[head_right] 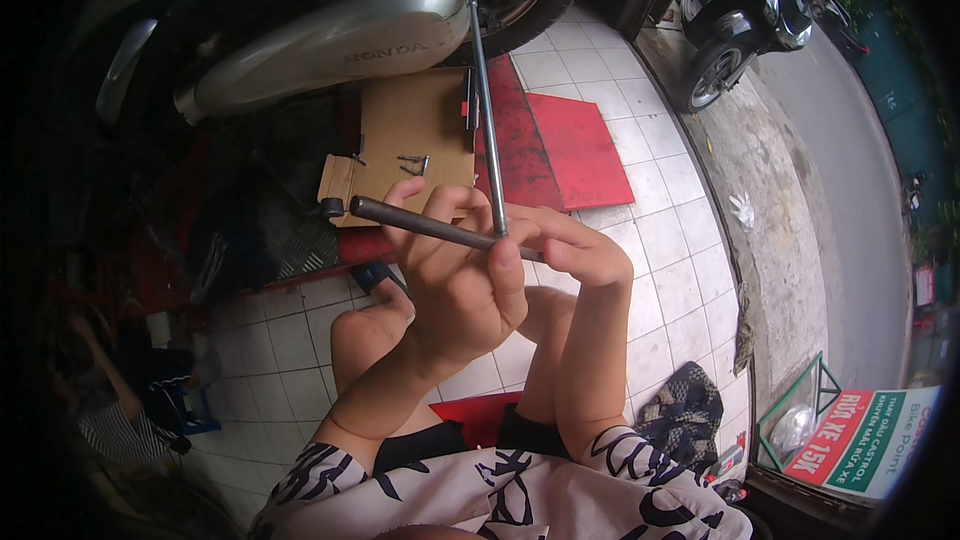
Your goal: The person unscrews bolts from a motorcycle engine cover using a T-handle socket wrench and places the bolts onto a piece of cardboard.
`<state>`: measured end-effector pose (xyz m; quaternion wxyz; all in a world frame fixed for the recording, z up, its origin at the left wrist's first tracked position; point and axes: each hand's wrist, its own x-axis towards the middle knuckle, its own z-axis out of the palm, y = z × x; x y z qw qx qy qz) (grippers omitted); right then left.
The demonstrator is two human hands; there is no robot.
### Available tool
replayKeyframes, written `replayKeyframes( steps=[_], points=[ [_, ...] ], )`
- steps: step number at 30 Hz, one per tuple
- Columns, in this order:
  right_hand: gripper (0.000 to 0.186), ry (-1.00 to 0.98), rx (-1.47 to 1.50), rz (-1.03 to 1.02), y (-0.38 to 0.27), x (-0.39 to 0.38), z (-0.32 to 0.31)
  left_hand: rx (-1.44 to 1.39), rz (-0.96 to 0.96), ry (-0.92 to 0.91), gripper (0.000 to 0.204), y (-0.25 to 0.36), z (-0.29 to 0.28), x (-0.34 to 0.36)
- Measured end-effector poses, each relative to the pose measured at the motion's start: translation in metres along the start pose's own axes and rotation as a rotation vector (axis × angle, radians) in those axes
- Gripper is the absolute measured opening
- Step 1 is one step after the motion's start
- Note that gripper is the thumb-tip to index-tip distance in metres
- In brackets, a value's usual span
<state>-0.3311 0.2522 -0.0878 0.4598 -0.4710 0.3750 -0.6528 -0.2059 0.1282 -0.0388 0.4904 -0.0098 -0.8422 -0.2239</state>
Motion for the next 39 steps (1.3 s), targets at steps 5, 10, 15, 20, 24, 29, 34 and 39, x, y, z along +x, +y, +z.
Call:
replayKeyframes(
  steps=[5, 10, 15, 20, 24, 29, 34, 39],
  points=[
    [0.049, 0.003, -0.120, -0.121, -0.012, 0.001, -0.002, -0.380, -0.030, -0.139, 0.033, -0.009, -0.005, 0.011],
    [0.038, 0.114, -0.077, -0.131, -0.020, -0.003, 0.004, -0.625, -0.227, -0.243, 0.034, -0.019, -0.008, 0.012],
    [0.034, 0.182, -0.226, -0.234, -0.020, -0.009, -0.005, -0.975, -0.588, -0.200, 0.066, -0.009, -0.007, 0.018],
    [0.030, 0.326, -0.137, -0.309, -0.031, -0.012, 0.002, -1.174, -0.398, -0.537, 0.052, -0.052, -0.001, 0.021],
    [0.037, 0.492, -0.008, -0.403, -0.039, -0.017, 0.007, -1.321, -0.484, -0.531, 0.029, -0.066, 0.013, 0.025],
    [0.039, 0.571, -0.031, -0.569, -0.044, -0.015, 0.012, -1.249, -0.675, -0.435, 0.022, -0.063, 0.032, 0.031],
    [0.028, 0.851, -0.349, -0.641, -0.052, -0.008, 0.039, -1.278, -0.757, -0.433, 0.029, -0.051, 0.040, 0.039],
    [0.021, 1.021, -0.667, -0.531, -0.061, -0.008, 0.084, -1.375, -0.875, -0.532, 0.026, -0.046, 0.050, 0.043]
  ],
)
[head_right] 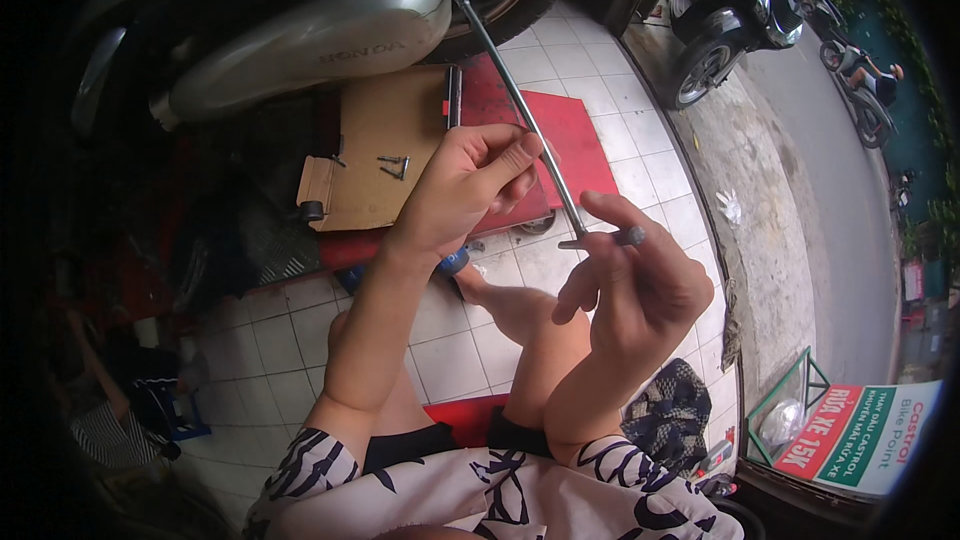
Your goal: The person unscrews bolts from a motorcycle engine cover using a T-handle socket wrench and places the bolts onto a piece of cardboard.
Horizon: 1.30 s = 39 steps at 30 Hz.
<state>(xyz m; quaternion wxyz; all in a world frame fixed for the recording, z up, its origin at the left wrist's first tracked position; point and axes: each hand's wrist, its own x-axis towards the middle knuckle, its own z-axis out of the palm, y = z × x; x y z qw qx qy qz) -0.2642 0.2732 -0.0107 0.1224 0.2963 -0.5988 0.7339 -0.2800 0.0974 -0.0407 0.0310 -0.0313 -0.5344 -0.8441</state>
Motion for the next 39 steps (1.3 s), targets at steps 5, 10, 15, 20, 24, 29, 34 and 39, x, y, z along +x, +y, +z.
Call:
replayKeyframes(
  steps=[5, 10, 15, 20, 24, 29, 34, 39],
  points=[
    [0.024, -0.250, -0.329, 0.062, -0.018, -0.002, 0.017, -0.342, -0.095, -0.059, 0.021, 0.005, -0.004, 0.004],
    [0.044, -0.710, -0.497, 0.342, -0.034, 0.005, 0.021, -0.407, -0.137, 0.003, 0.020, 0.006, -0.006, 0.006],
    [0.055, -0.832, -0.625, 0.553, -0.024, 0.011, -0.002, -0.481, -0.091, -0.028, 0.021, 0.005, -0.010, 0.011],
    [0.057, -0.555, -0.625, 0.651, -0.028, 0.014, -0.019, -0.497, -0.077, -0.044, 0.021, 0.000, -0.013, 0.017],
    [0.061, -0.416, -0.419, 0.449, -0.038, 0.007, -0.029, -0.485, -0.083, -0.001, 0.022, 0.002, -0.018, 0.016],
    [0.067, -1.039, -0.369, 0.350, -0.043, 0.016, -0.017, -0.477, -0.064, 0.019, 0.022, 0.004, -0.017, 0.015],
    [0.063, -1.104, -0.673, 0.420, -0.006, 0.011, -0.010, -0.477, -0.052, 0.040, 0.023, 0.007, -0.021, 0.015],
    [0.068, -0.604, -0.612, 0.464, -0.034, 0.010, -0.022, -0.458, -0.027, 0.065, 0.023, 0.009, -0.023, 0.015]
  ],
)
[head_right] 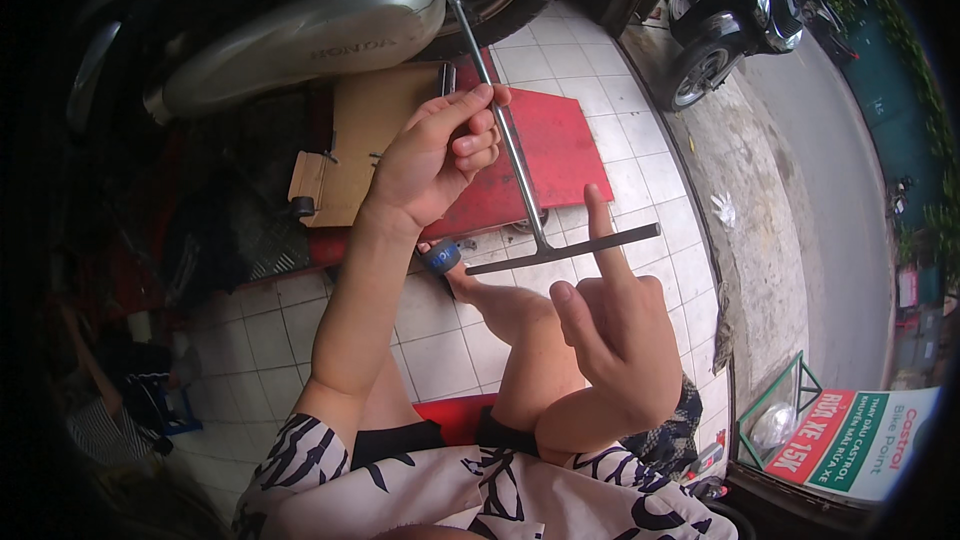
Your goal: The person unscrews bolts from a motorcycle engine cover using a T-handle socket wrench and places the bolts onto a piece of cardboard.
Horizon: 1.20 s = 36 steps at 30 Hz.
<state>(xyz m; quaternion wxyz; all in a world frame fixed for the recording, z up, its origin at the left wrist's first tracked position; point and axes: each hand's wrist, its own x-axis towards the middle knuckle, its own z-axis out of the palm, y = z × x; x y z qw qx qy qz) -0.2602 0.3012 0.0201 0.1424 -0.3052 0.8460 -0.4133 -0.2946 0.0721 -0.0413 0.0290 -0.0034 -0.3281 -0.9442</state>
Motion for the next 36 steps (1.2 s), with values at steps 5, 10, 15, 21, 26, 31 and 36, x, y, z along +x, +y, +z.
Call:
replayKeyframes(
  steps=[5, 10, 15, 21, 26, 31, 36],
  points=[
    [0.071, -0.398, 0.009, -0.277, -0.008, 0.000, -0.004, -0.023, 0.000, -0.013, 0.023, -0.007, -0.003, 0.007],
    [0.057, -0.482, -0.237, -0.223, 0.009, 0.026, 0.022, -0.006, 0.030, 0.016, 0.023, -0.003, -0.007, 0.003],
    [0.067, -0.217, -0.215, 0.029, 0.014, 0.004, -0.002, 0.002, 0.031, 0.009, 0.022, -0.001, -0.005, 0.004],
    [0.075, -0.430, -0.076, -0.277, -0.007, 0.008, -0.001, -0.003, 0.040, 0.032, 0.021, 0.001, -0.011, 0.005],
    [0.074, -0.489, -0.197, -0.277, 0.019, 0.026, 0.023, -0.003, 0.045, 0.031, 0.022, 0.001, -0.011, 0.007],
    [0.076, -0.338, -0.230, -0.027, 0.011, 0.001, -0.004, 0.028, 0.040, -0.034, 0.023, 0.000, 0.001, 0.008],
    [0.056, -0.279, -0.249, -0.081, 0.017, -0.004, -0.006, 0.047, 0.081, -0.069, 0.023, 0.000, 0.001, 0.006]
  ],
)
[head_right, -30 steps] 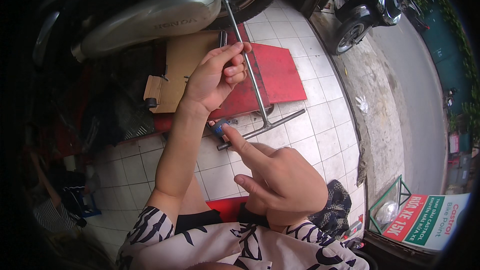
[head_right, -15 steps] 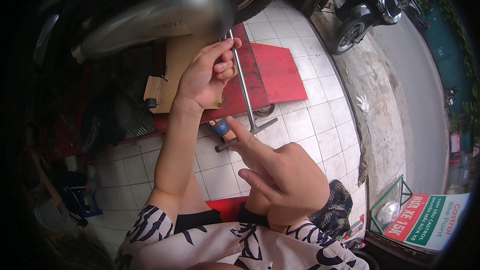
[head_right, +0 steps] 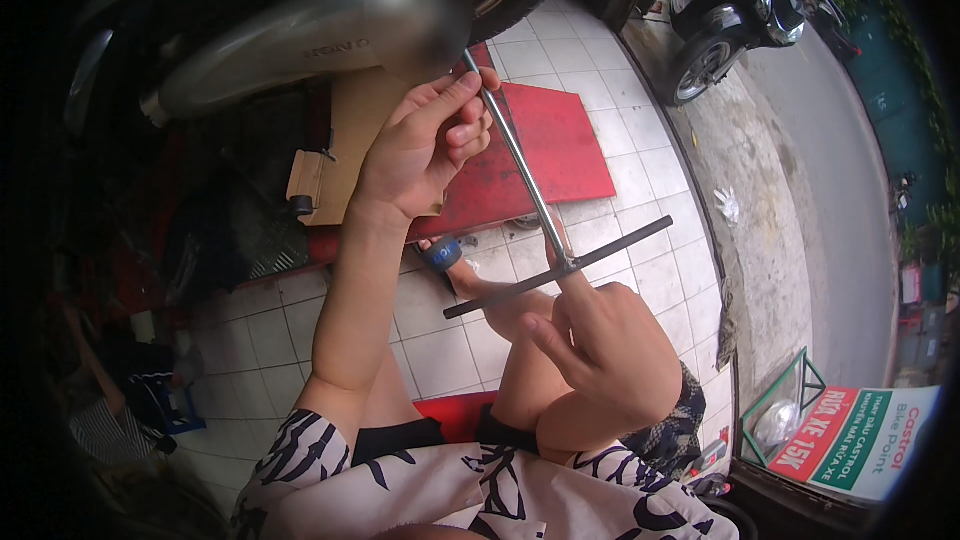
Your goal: The person unscrews bolts from a motorcycle engine cover using a T-handle socket wrench and places the bolts onto a piece of cardboard.
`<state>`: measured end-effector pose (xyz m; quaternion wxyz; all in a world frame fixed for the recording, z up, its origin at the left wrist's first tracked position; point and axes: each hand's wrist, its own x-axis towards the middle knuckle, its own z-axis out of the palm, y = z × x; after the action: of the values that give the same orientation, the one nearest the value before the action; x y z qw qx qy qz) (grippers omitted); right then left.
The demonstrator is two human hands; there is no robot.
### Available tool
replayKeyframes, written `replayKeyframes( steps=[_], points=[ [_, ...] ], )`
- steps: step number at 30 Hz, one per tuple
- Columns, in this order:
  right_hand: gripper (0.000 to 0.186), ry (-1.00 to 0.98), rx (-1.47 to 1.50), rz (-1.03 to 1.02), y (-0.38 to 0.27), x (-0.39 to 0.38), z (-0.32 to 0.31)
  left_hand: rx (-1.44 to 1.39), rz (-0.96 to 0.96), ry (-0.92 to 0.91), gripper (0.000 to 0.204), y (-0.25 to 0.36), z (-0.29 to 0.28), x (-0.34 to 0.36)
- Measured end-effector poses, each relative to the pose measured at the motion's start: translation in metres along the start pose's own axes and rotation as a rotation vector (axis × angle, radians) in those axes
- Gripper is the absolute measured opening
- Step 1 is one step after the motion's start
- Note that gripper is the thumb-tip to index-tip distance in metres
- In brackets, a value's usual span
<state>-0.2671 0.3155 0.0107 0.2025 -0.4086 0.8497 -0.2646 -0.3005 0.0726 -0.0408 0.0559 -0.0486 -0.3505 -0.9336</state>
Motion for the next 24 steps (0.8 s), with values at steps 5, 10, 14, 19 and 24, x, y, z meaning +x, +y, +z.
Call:
replayKeyframes(
  steps=[5, 10, 14, 19, 24],
  points=[
    [0.033, -0.034, 0.061, -0.097, 0.014, -0.002, -0.002, -0.008, 0.011, -0.014, 0.022, 0.000, 0.000, -0.005],
    [0.044, 0.010, 0.285, -0.394, 0.021, -0.017, 0.000, -0.106, 0.007, 0.022, 0.023, -0.008, 0.018, -0.043],
    [0.075, -0.184, 0.291, -0.591, -0.006, -0.019, -0.008, -0.132, 0.030, 0.070, 0.021, -0.005, 0.018, -0.103],
    [0.046, -0.241, 0.119, -0.591, -0.042, -0.033, 0.028, -0.077, 0.077, 0.249, 0.017, -0.011, 0.033, -0.206],
    [0.022, -0.274, -0.043, -0.529, -0.040, -0.089, 0.076, 0.025, 0.102, 0.366, 0.017, -0.038, 0.054, -0.290]
  ],
)
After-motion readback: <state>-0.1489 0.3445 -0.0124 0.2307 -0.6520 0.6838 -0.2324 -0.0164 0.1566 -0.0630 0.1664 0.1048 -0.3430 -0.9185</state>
